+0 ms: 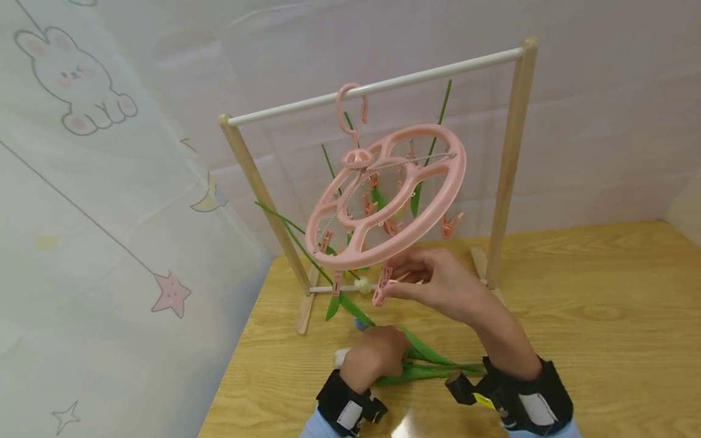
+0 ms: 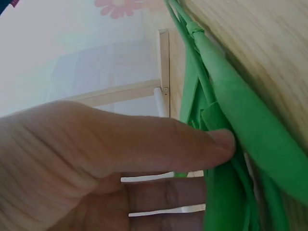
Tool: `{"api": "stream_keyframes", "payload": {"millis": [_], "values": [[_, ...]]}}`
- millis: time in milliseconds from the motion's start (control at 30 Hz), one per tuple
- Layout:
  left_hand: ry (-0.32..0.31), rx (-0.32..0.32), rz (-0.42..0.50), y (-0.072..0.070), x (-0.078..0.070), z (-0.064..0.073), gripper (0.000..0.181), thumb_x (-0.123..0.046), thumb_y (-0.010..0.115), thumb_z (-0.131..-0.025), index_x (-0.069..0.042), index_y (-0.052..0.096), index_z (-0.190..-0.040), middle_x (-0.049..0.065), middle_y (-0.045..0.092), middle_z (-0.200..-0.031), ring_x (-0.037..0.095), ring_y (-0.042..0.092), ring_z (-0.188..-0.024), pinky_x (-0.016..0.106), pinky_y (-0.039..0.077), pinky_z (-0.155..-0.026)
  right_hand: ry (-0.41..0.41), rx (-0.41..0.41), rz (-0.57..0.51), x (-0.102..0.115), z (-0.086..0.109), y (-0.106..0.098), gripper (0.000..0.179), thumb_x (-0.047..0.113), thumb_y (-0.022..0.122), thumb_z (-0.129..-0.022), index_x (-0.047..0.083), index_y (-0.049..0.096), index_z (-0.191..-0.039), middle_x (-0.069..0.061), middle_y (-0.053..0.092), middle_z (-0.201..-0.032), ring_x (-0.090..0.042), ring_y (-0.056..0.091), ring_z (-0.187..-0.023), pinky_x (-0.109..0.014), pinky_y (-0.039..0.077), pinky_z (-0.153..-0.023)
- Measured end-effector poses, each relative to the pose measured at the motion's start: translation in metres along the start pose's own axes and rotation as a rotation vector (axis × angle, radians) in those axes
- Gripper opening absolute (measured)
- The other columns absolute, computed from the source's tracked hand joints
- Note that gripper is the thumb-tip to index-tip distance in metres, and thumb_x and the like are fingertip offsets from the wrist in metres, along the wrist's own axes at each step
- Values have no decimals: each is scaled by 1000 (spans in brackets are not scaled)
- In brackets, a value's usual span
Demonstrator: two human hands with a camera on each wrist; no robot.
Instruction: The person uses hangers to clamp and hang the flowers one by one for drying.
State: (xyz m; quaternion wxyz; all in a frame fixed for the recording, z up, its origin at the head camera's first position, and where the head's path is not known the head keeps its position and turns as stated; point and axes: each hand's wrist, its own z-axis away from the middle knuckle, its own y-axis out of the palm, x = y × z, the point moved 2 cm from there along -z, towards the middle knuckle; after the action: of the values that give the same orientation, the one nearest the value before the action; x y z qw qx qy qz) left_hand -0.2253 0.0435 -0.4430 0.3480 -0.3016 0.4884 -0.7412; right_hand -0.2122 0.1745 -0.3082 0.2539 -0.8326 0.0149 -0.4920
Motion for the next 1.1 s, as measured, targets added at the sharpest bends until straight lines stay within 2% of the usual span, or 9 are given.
{"api": "stream_keyframes", "payload": {"millis": [167, 333, 433, 500, 667, 800, 967, 1033, 1100], "values": [[11, -12, 38, -5, 6, 5, 16, -23, 69, -78, -23, 58, -67, -8, 52, -63, 6, 46, -55, 24, 42, -52, 12, -8, 48, -1, 0, -1, 25, 21, 70, -83, 12, 66, -105, 4, 68, -92, -13, 64, -83, -31, 55, -67], [20, 14, 112, -14, 11, 15, 26, -40, 70, -80, -22, 60, -64, -8, 53, -62, 6, 49, -57, 23, 45, -55, 24, -23, 83, -1, 1, -2, 24, 24, 71, -82, 15, 67, -103, 5, 68, -92, -11, 64, -83, -32, 54, -67], [40, 21, 158, -20, 15, 22, 24, -46, 69, -80, -25, 65, -69, -11, 54, -65, 5, 50, -59, 22, 46, -57, 38, -27, 97, -2, 1, -3, 23, 25, 71, -81, 15, 67, -102, 5, 68, -91, -11, 63, -83, -32, 54, -66], [43, 27, 188, -24, 18, 28, 22, -46, 68, -80, -27, 65, -69, -12, 52, -63, 5, 49, -57, 21, 43, -53, 44, -26, 96, -3, 1, -3, 22, 25, 71, -81, 15, 67, -101, 5, 68, -91, -11, 63, -83, -32, 53, -66], [49, -12, 238, -37, 28, 45, 35, -40, 70, -79, -21, 50, -57, -9, 33, -53, 7, 32, -46, 22, 28, -42, 41, -20, 78, -2, 2, -5, 21, 24, 71, -82, 15, 68, -101, 6, 69, -91, -12, 63, -84, -32, 53, -67], [57, -61, 306, -46, 38, 60, 38, -37, 74, -75, -21, 47, -53, -10, 30, -52, 5, 27, -46, 20, 24, -41, 47, -18, 61, -1, 3, -6, 19, 24, 70, -83, 16, 68, -100, 6, 69, -90, -13, 63, -85, -32, 54, -70], [91, -140, 418, -53, 54, 80, 48, -10, 68, -76, -21, 26, -55, -6, 13, -56, 9, 10, -51, 23, 13, -47, 68, -20, 47, -1, 4, -8, 18, 25, 70, -83, 16, 68, -98, 4, 68, -89, -14, 64, -81, -32, 53, -69], [100, -165, 456, -56, 60, 89, 42, 0, 63, -74, -21, 33, -54, -8, 18, -55, 9, 11, -53, 24, 14, -48, 62, -22, 48, -1, 4, -8, 17, 24, 70, -83, 16, 68, -97, 4, 68, -88, -15, 64, -80, -32, 53, -68], [101, -185, 478, -59, 67, 97, 30, 0, 63, -76, -21, 54, -57, -11, 35, -56, 6, 21, -51, 21, 20, -47, 44, -20, 48, -1, 4, -9, 15, 23, 70, -83, 17, 68, -96, 4, 69, -87, -15, 64, -79, -33, 53, -68]]}}
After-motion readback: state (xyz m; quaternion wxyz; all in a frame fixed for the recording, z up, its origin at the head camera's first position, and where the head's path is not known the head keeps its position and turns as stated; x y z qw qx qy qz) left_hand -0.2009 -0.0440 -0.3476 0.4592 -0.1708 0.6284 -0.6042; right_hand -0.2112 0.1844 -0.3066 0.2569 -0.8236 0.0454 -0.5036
